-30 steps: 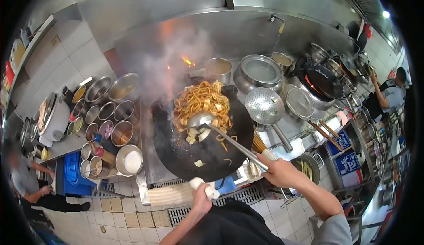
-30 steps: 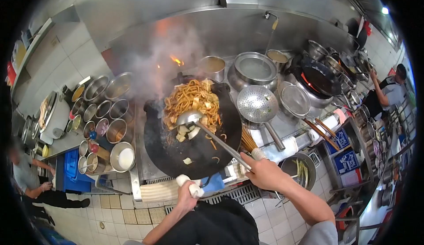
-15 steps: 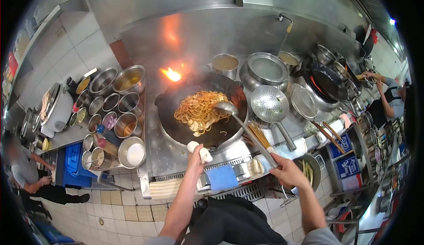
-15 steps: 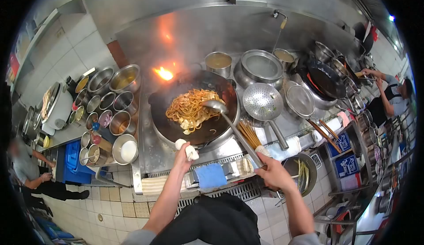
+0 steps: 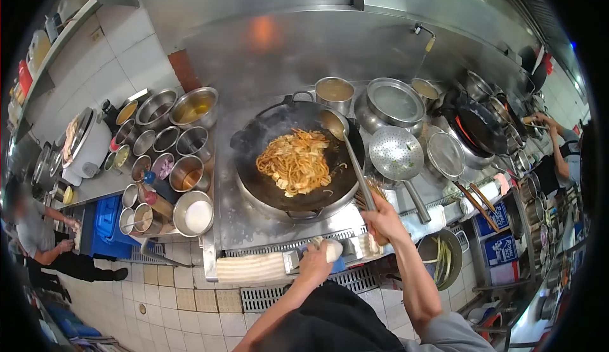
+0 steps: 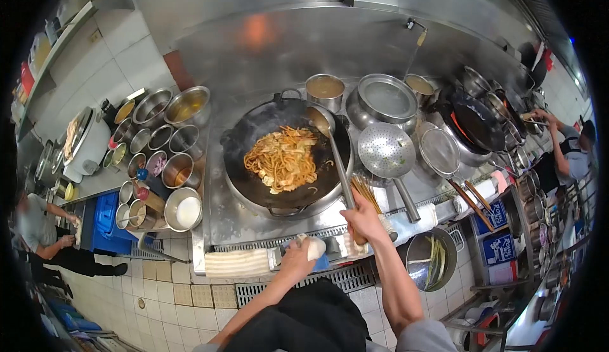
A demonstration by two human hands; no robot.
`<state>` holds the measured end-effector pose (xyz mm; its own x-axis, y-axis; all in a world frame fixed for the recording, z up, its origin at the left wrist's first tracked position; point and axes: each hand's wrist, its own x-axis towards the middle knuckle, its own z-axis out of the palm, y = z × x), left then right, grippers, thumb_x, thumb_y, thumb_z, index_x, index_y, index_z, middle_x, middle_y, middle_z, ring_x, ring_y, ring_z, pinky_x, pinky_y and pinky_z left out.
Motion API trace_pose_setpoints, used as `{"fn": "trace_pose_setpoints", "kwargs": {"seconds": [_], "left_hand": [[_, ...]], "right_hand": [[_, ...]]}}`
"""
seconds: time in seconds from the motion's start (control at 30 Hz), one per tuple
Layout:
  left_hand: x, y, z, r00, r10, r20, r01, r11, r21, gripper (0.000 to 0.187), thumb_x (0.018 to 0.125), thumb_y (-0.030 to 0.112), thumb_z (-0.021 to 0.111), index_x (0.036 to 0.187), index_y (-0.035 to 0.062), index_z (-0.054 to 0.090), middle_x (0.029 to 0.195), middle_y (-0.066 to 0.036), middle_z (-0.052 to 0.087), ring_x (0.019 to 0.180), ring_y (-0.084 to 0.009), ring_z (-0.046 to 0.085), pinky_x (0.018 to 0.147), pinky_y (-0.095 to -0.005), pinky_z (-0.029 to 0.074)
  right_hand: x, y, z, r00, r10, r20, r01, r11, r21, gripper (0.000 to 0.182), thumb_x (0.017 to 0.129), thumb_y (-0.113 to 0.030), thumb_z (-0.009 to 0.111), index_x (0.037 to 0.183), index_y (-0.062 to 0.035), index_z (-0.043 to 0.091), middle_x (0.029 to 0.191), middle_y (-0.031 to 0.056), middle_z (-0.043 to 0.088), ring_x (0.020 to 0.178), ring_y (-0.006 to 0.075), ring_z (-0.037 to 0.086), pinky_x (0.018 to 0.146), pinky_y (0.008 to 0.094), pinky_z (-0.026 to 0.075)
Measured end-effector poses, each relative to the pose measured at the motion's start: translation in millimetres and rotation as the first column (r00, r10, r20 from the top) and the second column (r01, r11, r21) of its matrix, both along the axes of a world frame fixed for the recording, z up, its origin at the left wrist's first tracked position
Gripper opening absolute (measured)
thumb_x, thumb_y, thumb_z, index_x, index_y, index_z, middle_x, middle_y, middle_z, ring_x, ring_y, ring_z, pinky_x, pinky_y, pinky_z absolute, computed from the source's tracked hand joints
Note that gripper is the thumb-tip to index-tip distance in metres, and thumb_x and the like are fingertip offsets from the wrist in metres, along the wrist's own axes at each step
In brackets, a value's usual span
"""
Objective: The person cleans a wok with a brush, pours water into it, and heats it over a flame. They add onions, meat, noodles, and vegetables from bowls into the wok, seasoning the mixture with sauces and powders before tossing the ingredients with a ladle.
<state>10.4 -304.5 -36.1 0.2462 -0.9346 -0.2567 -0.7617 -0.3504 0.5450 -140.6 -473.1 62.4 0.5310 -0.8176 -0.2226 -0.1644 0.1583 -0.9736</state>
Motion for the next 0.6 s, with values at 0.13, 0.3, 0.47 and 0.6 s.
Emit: {"fn": "trace_pose_setpoints", "kwargs": {"seconds": [0.13, 0.3, 0.47, 0.6], "left_hand": [[1, 5, 10, 0.999, -0.032, 0.04, 0.033, 0.999, -0.026, 0.075, 0.081, 0.022, 0.07, 0.146, 0.0104, 0.036, 0.129, -0.031, 0.046, 0.111, -0.0495, 0.055, 0.089, -0.0499, 0.051], [0, 25, 43, 0.99, 0.043, 0.131, -0.009, 0.969, -0.248, 0.076, 0.083, 0.025, 0.073, 0.147, 0.0065, 0.036, 0.133, -0.03, 0.045, 0.111, -0.0455, 0.056, 0.092, -0.0471, 0.05], [17, 88, 60, 0.939, 0.1, -0.328, -0.194, 0.943, -0.27, 0.062, 0.085, 0.031, 0.073, 0.136, 0.0037, 0.051, 0.127, -0.026, 0.053, 0.111, -0.0403, 0.057, 0.09, -0.0471, 0.05], [38, 152, 40, 0.933, 0.25, -0.26, -0.291, 0.947, -0.134, 0.058, 0.084, 0.034, 0.074, 0.129, 0.0022, 0.055, 0.12, -0.024, 0.056, 0.105, -0.0407, 0.06, 0.086, -0.0456, 0.052]], "right_hand": [[47, -31, -7, 0.994, 0.105, 0.003, -0.104, 0.985, 0.14, 0.063, 0.091, -0.01, 0.063, 0.149, -0.0086, 0.037, 0.062, -0.0005, 0.049, 0.042, 0.0095, 0.046, 0.039, 0.0257, 0.039], [56, -35, -17, 0.917, 0.376, -0.134, -0.38, 0.925, -0.012, 0.065, 0.094, -0.022, 0.064, 0.152, -0.0165, 0.035, 0.063, 0.0015, 0.052, 0.044, 0.0111, 0.048, 0.043, 0.0291, 0.041], [-28, -67, 7, 0.544, -0.162, -0.823, -0.672, 0.503, -0.543, 0.062, 0.086, -0.017, 0.063, 0.145, -0.0274, 0.047, 0.075, 0.0171, 0.067, 0.059, 0.0331, 0.065, 0.06, 0.0462, 0.052], [-71, -27, 25, 0.612, -0.131, -0.78, -0.586, 0.588, -0.558, 0.059, 0.086, -0.017, 0.062, 0.143, -0.0222, 0.048, 0.074, 0.0209, 0.066, 0.067, 0.0405, 0.065, 0.063, 0.049, 0.052]]}}
